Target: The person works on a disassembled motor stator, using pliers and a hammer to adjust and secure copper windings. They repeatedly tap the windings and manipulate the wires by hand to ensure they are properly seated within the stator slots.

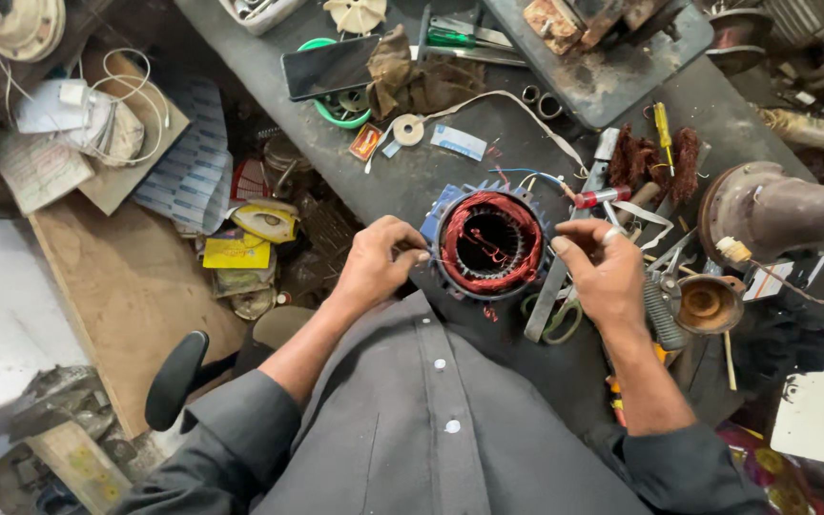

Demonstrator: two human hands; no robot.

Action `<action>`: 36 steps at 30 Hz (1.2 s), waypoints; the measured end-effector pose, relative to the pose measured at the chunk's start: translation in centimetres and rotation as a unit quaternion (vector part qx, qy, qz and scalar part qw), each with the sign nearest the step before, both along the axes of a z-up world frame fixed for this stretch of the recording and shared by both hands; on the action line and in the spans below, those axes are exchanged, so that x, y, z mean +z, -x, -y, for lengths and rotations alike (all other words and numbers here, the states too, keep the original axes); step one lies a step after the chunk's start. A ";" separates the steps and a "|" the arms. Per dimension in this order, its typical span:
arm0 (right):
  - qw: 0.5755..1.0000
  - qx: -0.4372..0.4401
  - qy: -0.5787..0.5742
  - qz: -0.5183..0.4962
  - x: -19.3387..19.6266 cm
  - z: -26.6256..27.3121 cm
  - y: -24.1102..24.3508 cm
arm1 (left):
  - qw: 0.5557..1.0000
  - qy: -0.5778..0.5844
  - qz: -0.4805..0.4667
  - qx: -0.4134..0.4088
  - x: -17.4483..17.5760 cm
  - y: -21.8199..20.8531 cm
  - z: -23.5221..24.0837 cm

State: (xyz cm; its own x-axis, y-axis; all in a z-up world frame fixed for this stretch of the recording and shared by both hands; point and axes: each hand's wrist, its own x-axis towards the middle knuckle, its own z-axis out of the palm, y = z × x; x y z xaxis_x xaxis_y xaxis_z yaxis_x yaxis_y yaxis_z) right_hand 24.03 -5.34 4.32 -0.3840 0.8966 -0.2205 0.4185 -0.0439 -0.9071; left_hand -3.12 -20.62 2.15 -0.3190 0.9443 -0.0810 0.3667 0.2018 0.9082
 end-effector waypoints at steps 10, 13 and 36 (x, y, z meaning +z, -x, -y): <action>0.977 0.093 -0.142 0.127 3.5 6.0 6.1 | 0.971 -0.059 0.076 -0.220 1.6 -3.8 1.9; 0.959 0.080 -0.241 0.125 2.4 6.5 8.3 | 0.952 -0.212 0.027 -0.220 1.7 -1.3 1.3; 0.878 -0.078 -0.293 0.370 -0.6 11.2 13.0 | 0.947 -0.173 -0.047 -0.268 -2.7 5.6 -8.1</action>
